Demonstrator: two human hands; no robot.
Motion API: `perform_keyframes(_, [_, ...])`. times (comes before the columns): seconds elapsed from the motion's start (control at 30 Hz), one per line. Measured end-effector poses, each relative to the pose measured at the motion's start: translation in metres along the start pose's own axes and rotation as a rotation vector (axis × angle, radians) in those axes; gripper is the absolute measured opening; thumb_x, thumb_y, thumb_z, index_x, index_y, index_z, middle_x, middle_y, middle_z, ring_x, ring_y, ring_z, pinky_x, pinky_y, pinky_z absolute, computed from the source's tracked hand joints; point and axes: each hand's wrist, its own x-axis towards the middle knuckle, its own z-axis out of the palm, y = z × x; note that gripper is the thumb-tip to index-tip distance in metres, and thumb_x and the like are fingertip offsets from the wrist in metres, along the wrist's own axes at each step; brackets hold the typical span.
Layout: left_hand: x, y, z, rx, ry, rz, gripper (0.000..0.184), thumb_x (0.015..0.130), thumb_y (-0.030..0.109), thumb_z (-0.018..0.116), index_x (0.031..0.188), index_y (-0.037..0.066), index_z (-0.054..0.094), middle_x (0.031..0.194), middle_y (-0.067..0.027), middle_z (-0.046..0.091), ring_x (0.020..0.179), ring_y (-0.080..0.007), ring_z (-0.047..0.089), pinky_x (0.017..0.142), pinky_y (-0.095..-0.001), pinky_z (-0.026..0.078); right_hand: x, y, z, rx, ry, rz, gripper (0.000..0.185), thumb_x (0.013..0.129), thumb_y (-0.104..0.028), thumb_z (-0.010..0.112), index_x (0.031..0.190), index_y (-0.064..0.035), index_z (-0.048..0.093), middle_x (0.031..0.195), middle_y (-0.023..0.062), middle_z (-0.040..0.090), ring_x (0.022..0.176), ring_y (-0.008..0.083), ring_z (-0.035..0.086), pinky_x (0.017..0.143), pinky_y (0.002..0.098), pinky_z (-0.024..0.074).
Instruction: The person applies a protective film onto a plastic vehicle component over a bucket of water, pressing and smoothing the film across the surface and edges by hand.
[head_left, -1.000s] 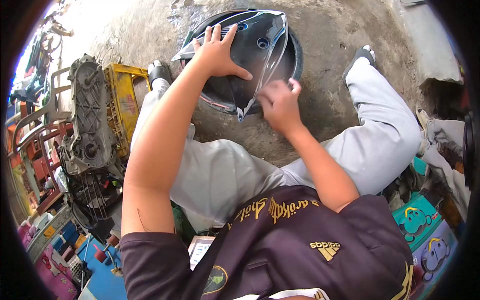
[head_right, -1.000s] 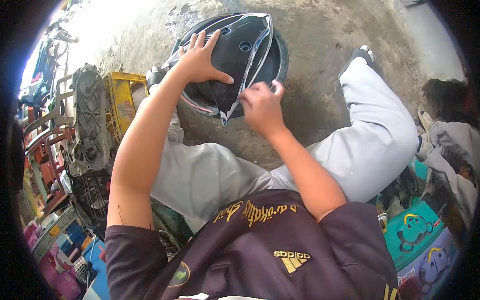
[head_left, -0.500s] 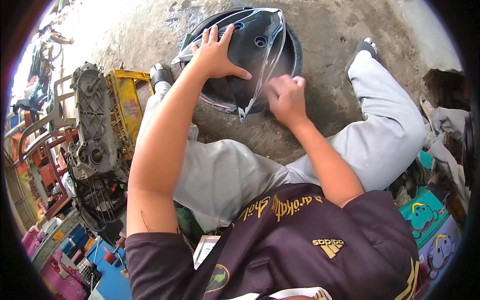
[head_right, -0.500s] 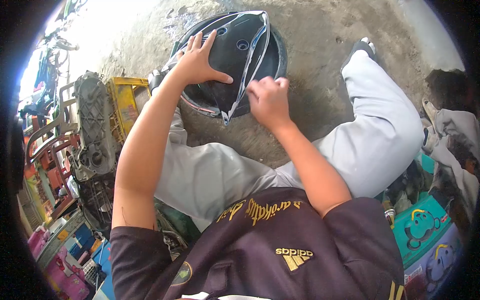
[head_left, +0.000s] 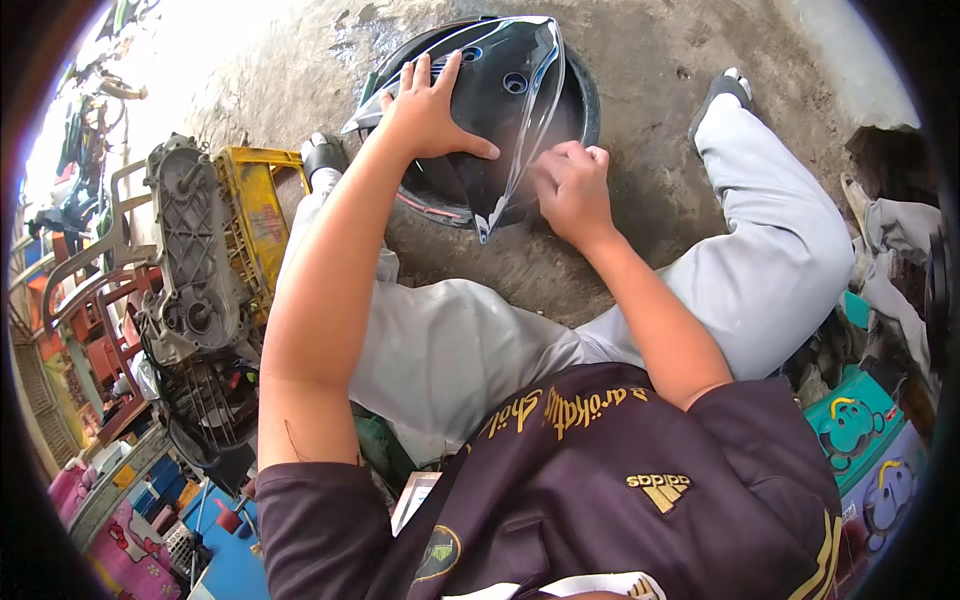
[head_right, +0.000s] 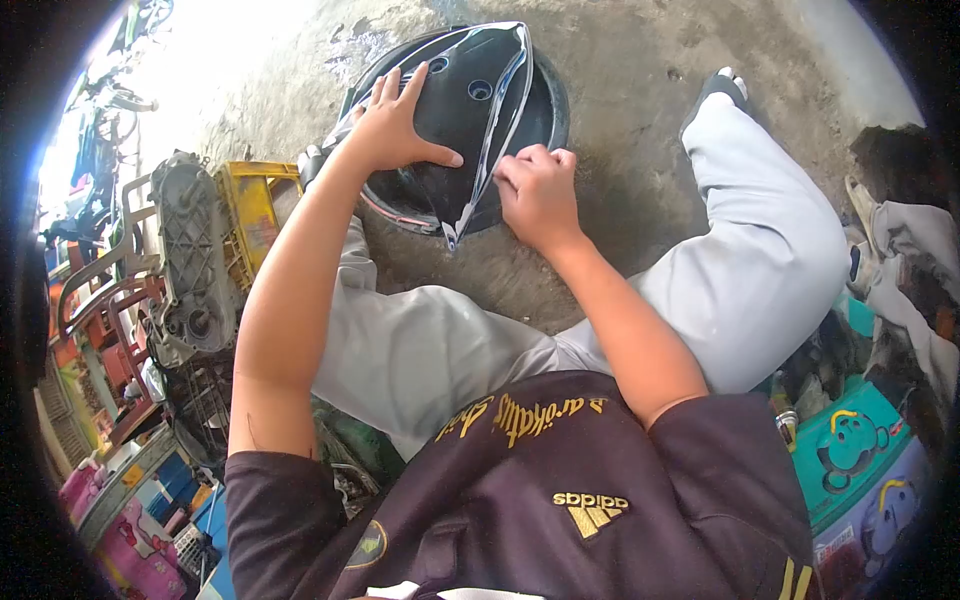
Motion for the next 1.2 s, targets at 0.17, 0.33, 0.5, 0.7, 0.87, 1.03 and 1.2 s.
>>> perform_keyframes(0.17, [0.001,0.002,-0.005,0.021,-0.026,-0.007,0.156,0.048,0.084,0.087,0.172,0.021,0.014,0.172,-0.0303,0.019,0.161,-0.0481,0.015,0.120,-0.0746,0.022,-0.008,-0.011,-0.004,0.054,-0.107,-0.076,0.009,0.090,-0.014,0.070,0.083,-0.0111,0.075,0.084,0.0037,0.070,0.093,0.0227,0.066,0.092,0.0434,0.0379])
perform_keyframes(0.33, [0.000,0.002,-0.006,0.024,-0.023,0.000,0.156,0.049,0.084,0.087,0.172,0.021,0.014,0.172,-0.0299,0.019,0.161,-0.0482,0.016,0.120,-0.0747,0.023,-0.012,-0.015,0.004,0.014,-0.051,-0.087,0.003,0.086,-0.012,0.073,0.084,-0.0130,0.074,0.082,0.0013,0.068,0.094,0.0216,0.066,0.093,0.0476,0.0387])
perform_keyframes(0.5, [-0.002,0.002,-0.003,0.019,-0.010,-0.003,0.156,0.048,0.084,0.087,0.172,0.020,0.015,0.172,-0.0296,0.019,0.161,-0.0477,0.016,0.119,-0.0751,0.023,-0.003,-0.005,0.001,0.002,-0.049,0.026,0.007,0.088,-0.014,0.072,0.082,-0.0117,0.073,0.083,0.0009,0.070,0.097,0.0220,0.067,0.099,0.0463,0.0372])
perform_keyframes(0.7, [-0.001,0.002,-0.005,0.020,-0.024,-0.015,0.156,0.048,0.083,0.088,0.172,0.022,0.015,0.173,-0.0284,0.019,0.161,-0.0460,0.016,0.120,-0.0740,0.024,-0.006,-0.011,-0.001,0.030,-0.062,-0.055,0.006,0.089,-0.015,0.070,0.084,-0.0127,0.074,0.084,0.0019,0.070,0.098,0.0224,0.066,0.099,0.0491,0.0371])
perform_keyframes(0.87, [-0.003,0.007,-0.011,0.025,-0.046,-0.060,0.157,0.047,0.082,0.089,0.172,0.023,0.014,0.174,-0.0257,0.018,0.163,-0.0422,0.015,0.122,-0.0717,0.023,-0.015,-0.013,0.004,0.016,-0.054,-0.057,0.004,0.088,-0.014,0.071,0.084,-0.0145,0.073,0.083,0.0002,0.071,0.097,0.0218,0.066,0.101,0.0526,0.0369])
perform_keyframes(1.03, [-0.003,0.010,-0.012,0.027,-0.076,-0.088,0.158,0.046,0.081,0.090,0.172,0.025,0.013,0.175,-0.0239,0.016,0.163,-0.0403,0.014,0.122,-0.0714,0.022,-0.004,0.001,0.002,0.033,0.003,-0.033,0.005,0.088,-0.015,0.071,0.083,-0.0154,0.073,0.082,0.0004,0.069,0.098,0.0222,0.066,0.102,0.0542,0.0367])
perform_keyframes(1.2, [-0.003,0.012,-0.014,0.017,-0.081,-0.098,0.158,0.046,0.081,0.090,0.172,0.025,0.013,0.175,-0.0228,0.017,0.163,-0.0401,0.014,0.123,-0.0714,0.021,-0.015,-0.002,0.003,0.065,-0.049,-0.082,0.003,0.087,-0.014,0.073,0.084,-0.0152,0.074,0.083,0.0032,0.067,0.097,0.0226,0.066,0.100,0.0514,0.0379])
